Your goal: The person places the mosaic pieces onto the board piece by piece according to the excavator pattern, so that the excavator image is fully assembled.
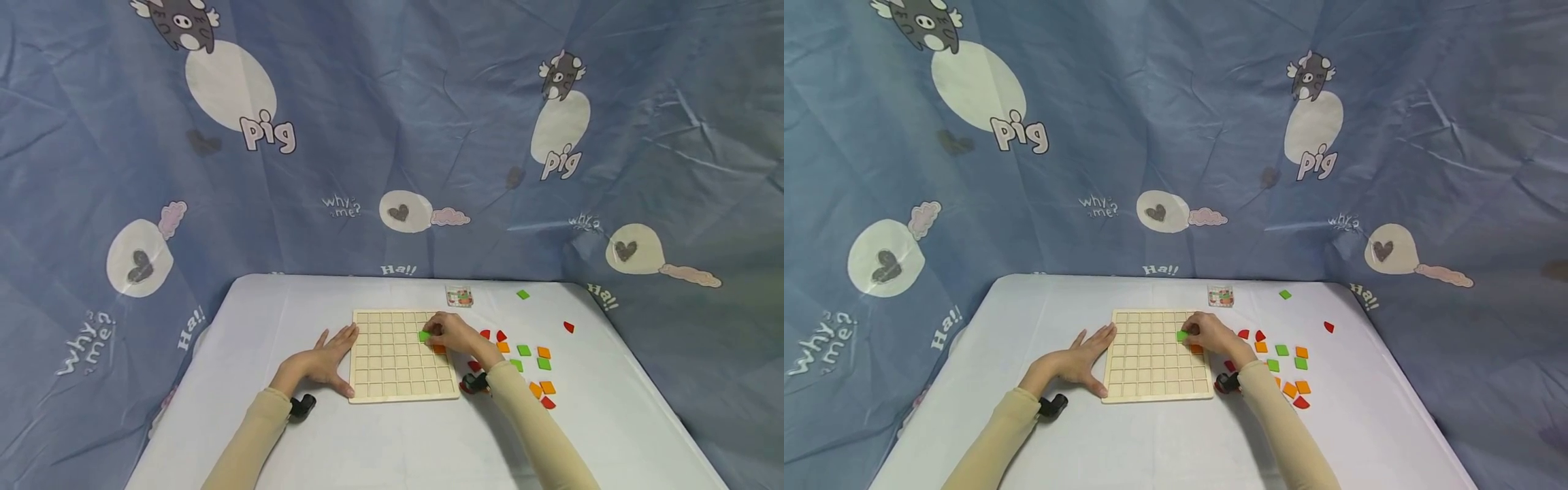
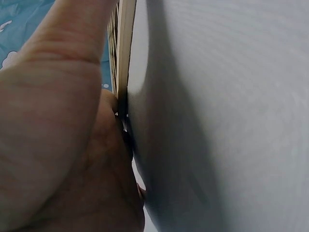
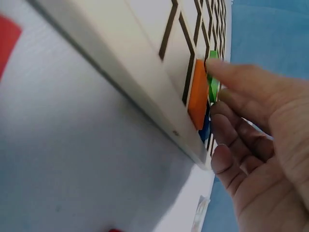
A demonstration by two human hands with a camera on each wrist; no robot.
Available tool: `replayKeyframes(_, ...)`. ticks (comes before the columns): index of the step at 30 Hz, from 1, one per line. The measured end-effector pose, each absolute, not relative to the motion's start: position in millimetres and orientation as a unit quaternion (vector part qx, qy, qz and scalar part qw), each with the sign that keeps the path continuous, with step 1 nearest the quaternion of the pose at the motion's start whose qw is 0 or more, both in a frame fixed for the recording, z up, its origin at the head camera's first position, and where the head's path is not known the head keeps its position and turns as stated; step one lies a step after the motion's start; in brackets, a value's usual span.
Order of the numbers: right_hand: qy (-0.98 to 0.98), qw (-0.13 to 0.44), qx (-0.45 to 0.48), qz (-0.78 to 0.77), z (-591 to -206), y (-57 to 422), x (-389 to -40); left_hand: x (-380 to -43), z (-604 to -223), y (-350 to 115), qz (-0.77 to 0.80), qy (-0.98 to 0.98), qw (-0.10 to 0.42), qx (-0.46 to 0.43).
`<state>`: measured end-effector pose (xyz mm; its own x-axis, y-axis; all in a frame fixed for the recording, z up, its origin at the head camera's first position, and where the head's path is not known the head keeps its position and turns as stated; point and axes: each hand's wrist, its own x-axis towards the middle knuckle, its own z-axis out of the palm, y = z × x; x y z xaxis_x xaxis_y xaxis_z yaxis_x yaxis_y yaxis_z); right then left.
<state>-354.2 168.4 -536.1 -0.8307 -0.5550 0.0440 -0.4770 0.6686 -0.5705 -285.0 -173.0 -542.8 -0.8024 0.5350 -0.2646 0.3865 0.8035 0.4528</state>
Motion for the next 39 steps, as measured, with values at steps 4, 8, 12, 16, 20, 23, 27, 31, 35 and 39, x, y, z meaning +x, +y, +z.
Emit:
replayKeyframes(4,0.910,0.053,-0.241,-0.332,-533.2,173.6,-353.2,-285.6,-543.3,-173.2,0.193,0.930,0.192,0.248)
replayKeyframes(8,0.913,0.031,-0.202,-0.353,-530.2,181.4,-352.3,-285.8,-545.1,-173.8,0.191,0.930,0.193,0.250)
replayKeyframes(12,0.917,0.032,-0.185,-0.352,-532.8,185.4,-353.4,-286.6,-546.5,-174.9,0.192,0.930,0.193,0.249)
replayKeyframes(16,0.924,0.041,-0.179,-0.335,-540.8,184.5,-354.6,-286.3,-546.3,-175.7,0.193,0.930,0.192,0.248)
replayKeyframes(20,0.926,0.050,-0.166,-0.334,-544.4,180.2,-353.2,-286.1,-546.7,-175.4,0.195,0.929,0.196,0.247)
replayKeyframes(23,0.929,0.051,-0.157,-0.332,-543.3,176.9,-350.9,-285.7,-546.8,-174.5,0.197,0.928,0.198,0.246)
replayKeyframes(27,0.932,0.050,-0.152,-0.325,-543.3,174.0,-348.4,-285.0,-547.7,-173.3,0.193,0.929,0.199,0.245)
replayKeyframes(31,0.935,0.036,-0.150,-0.318,-545.5,171.8,-348.0,-284.8,-548.5,-173.0,0.187,0.930,0.200,0.244)
replayKeyframes(35,0.937,0.018,-0.150,-0.314,-546.7,170.0,-348.9,-284.6,-547.6,-173.1,0.189,0.930,0.196,0.245)
replayKeyframes(39,0.940,0.009,-0.148,-0.308,-546.6,168.9,-349.7,-284.5,-546.7,-173.5,0.196,0.929,0.193,0.250)
